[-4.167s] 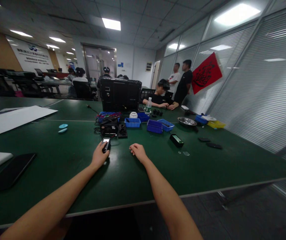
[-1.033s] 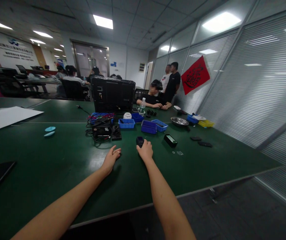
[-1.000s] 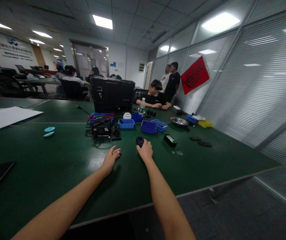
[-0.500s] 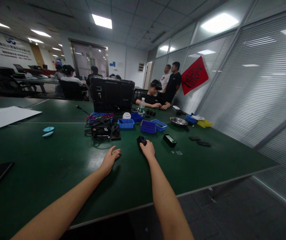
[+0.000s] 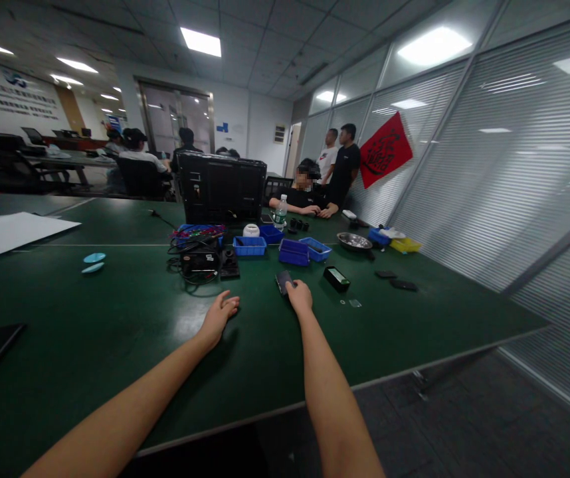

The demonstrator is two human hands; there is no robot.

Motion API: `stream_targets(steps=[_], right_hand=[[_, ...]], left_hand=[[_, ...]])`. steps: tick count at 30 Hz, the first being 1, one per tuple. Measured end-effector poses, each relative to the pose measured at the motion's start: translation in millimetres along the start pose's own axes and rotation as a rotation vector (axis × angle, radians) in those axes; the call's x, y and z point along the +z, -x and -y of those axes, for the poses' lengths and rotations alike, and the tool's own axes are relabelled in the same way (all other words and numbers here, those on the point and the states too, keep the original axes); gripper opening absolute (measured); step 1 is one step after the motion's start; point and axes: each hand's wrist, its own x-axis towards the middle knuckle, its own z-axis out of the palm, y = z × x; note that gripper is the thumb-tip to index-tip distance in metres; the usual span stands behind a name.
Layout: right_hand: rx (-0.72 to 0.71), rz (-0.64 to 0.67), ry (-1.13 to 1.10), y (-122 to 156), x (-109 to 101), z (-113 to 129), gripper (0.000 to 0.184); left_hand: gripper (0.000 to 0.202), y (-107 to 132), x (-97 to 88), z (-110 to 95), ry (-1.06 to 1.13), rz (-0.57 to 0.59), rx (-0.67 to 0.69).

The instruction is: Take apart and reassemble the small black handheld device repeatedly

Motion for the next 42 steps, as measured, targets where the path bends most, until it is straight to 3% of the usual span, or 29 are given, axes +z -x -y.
stream_targets(steps=[7,12,16,18,23,26,31,33,36,39,42], right_hand=[[0.035,-0.127,-0.121,-10,5,-10,0.045],[0.152,-0.256,-0.214,-17,-4,-23,0.047],[0.163,-0.356,-0.163,-12,-14,-23,0.046],[0.107,-0.385,-0.094,-7,-16,-18,0.045],[-0.185,-0.359,0.091,7,-13,-4,0.044],[-0.261,-0.381,0.105,12,-14,0,0.042],[-0.312,-0.697,-0.139,14,-24,1,0.04],[-0.302,-0.735,-0.331,15,-25,3,0.041],[-0.216,-0.525,-0.715,15,-16,12,0.042],[-0.092,-0.149,-1.036,18,1,23,0.031],[0.06,0.24,-1.161,24,15,31,0.017]], left_hand=[[0.05,1,-0.2,-1,0.0,0.005,0.0],[0.05,2,0.7,-4,0.013,0.002,-0.01],[0.05,3,0.9,-5,0.022,0.007,-0.02],[0.049,3,0.7,-4,0.032,0.005,-0.011],[0.049,1,0.2,0,0.027,0.002,-0.001],[0.048,1,0.1,0,0.024,0.006,0.0],[0.049,0,-0.8,1,0.032,0.007,0.001],[0.049,0,-1.4,1,0.032,0.01,-0.004],[0.048,-1,-1.8,1,0.032,0.011,-0.006],[0.047,-1,-1.2,1,0.033,0.004,-0.006],[0.046,0,-0.3,-1,0.037,-0.005,-0.01]])
